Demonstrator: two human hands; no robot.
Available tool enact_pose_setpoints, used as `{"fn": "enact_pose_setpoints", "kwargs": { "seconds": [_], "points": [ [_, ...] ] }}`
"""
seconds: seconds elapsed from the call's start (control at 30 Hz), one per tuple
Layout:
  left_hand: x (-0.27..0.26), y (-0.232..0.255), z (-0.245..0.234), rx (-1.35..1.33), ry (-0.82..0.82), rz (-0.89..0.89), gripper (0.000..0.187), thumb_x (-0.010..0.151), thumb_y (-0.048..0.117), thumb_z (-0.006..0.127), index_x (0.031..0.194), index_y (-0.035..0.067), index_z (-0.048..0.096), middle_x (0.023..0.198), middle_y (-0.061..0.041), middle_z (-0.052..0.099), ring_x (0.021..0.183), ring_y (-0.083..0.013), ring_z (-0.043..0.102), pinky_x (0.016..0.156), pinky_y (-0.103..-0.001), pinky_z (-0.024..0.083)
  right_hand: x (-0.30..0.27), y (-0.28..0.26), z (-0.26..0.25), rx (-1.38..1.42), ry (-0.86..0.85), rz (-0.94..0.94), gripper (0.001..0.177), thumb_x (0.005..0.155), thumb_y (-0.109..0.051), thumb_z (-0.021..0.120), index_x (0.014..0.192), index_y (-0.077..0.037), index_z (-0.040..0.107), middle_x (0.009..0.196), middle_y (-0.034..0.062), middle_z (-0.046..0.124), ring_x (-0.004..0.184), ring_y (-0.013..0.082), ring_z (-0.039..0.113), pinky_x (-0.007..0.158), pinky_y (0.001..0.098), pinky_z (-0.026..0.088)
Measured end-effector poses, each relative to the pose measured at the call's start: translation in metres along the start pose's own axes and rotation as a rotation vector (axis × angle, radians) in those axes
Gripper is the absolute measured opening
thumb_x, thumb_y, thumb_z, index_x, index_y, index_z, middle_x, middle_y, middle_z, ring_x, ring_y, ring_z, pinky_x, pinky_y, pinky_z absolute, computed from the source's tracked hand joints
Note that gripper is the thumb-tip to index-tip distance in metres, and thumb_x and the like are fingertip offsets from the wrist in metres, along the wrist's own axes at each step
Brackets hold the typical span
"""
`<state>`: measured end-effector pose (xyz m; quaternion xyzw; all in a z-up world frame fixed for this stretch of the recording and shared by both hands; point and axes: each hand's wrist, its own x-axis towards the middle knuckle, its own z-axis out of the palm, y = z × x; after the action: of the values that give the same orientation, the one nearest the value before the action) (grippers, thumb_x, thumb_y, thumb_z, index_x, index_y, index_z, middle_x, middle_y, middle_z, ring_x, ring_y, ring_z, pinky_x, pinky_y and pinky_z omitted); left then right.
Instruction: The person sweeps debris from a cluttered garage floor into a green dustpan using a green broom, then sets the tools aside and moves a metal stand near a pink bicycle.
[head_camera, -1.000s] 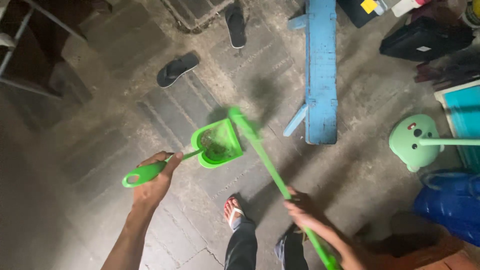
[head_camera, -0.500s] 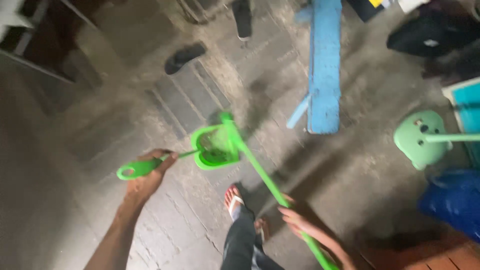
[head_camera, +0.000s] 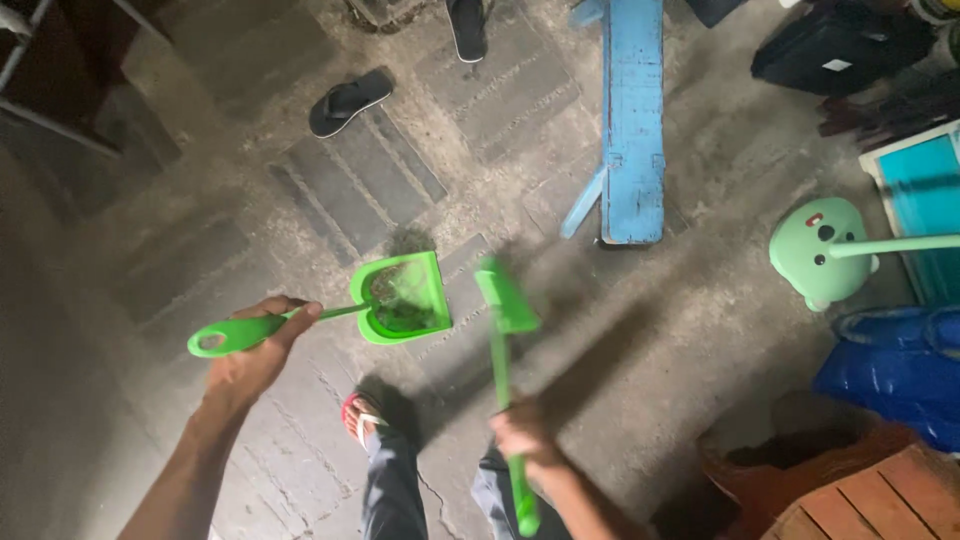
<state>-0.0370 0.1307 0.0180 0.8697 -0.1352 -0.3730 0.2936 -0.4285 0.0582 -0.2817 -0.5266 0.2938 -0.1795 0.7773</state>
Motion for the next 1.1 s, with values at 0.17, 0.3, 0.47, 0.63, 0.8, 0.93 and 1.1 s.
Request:
{"fn": "enact_pose_setpoints", "kwargs": {
  "seconds": [0.17,0.3,0.47,0.63,0.8,0.93,1.1],
  "points": [
    [0.019,-0.025,-0.021,0.042,-0.054,0.059,0.038,0.089,0.045,0.070,0.093,0.009,0.079,0.093,-0.006,0.076,0.091,-0.0201,0.067,0.084,-0.032,0.045,-0.001,-0.174,0.086,-0.231,0.070,0.873,0.068,0.102,-0.002,0.056,0.163,-0.020,0.032,0.053,0.0006,0.050,0.030,0.0067,0.038,0.021,0.0218,0.033],
    [0.016,-0.024,-0.061,-0.053,-0.057,0.005,0.030,0.089,0.038,0.073,0.095,0.009,0.081,0.102,-0.004,0.077,0.098,-0.0189,0.066,0.089,-0.032,0.043,-0.007,-0.206,0.053,-0.406,0.366,0.536,0.013,0.075,-0.007,0.076,0.087,-0.005,0.081,0.081,0.0093,0.084,0.069,0.0188,0.077,0.061,0.0324,0.063],
    [0.037,-0.029,-0.098,0.026,-0.086,0.009,0.035,0.087,0.045,0.071,0.098,0.013,0.081,0.105,-0.001,0.078,0.104,-0.0157,0.070,0.096,-0.029,0.045,0.014,-0.026,-0.015,0.018,0.393,0.754,0.030,0.096,-0.017,0.060,0.070,-0.018,0.045,0.054,-0.0066,0.033,0.040,0.0060,0.028,0.038,0.0277,0.018],
    [0.053,-0.041,-0.088,-0.038,-0.088,0.004,0.028,0.088,0.041,0.076,0.085,0.013,0.079,0.089,0.001,0.078,0.087,-0.0114,0.068,0.081,-0.029,0.048,0.096,-0.085,0.137,0.771,0.273,1.076,0.027,0.091,-0.021,0.058,0.070,-0.016,0.043,0.057,-0.0031,0.040,0.036,0.0063,0.028,0.029,0.0259,0.021],
    [0.057,-0.036,-0.113,-0.091,-0.092,0.084,0.027,0.088,0.039,0.075,0.088,0.013,0.081,0.096,0.002,0.079,0.094,-0.0104,0.069,0.090,-0.024,0.047,0.076,-0.217,0.189,-0.120,0.454,0.842,0.030,0.088,0.001,0.063,0.113,-0.010,0.076,0.059,0.0075,0.047,0.033,0.0099,0.033,0.025,0.0267,0.020],
    [0.065,-0.032,-0.139,-0.084,-0.040,-0.008,0.029,0.092,0.040,0.072,0.089,0.012,0.078,0.088,0.000,0.067,0.088,-0.0149,0.060,0.085,-0.028,0.042,0.080,-0.248,0.143,-0.322,0.487,0.899,0.029,0.091,-0.021,0.069,0.117,-0.014,0.055,0.062,0.0076,0.058,0.038,0.0168,0.048,0.030,0.0303,0.035],
    [0.095,-0.023,-0.140,0.023,-0.027,-0.056,0.041,0.091,0.055,0.069,0.083,0.015,0.072,0.074,-0.004,0.052,0.076,-0.0201,0.052,0.077,-0.032,0.038,0.085,-0.248,0.092,-0.348,0.598,1.006,0.010,0.105,-0.011,0.061,0.108,-0.002,0.058,0.074,0.0127,0.060,0.046,0.0215,0.052,0.036,0.0350,0.044]
  ]
}}
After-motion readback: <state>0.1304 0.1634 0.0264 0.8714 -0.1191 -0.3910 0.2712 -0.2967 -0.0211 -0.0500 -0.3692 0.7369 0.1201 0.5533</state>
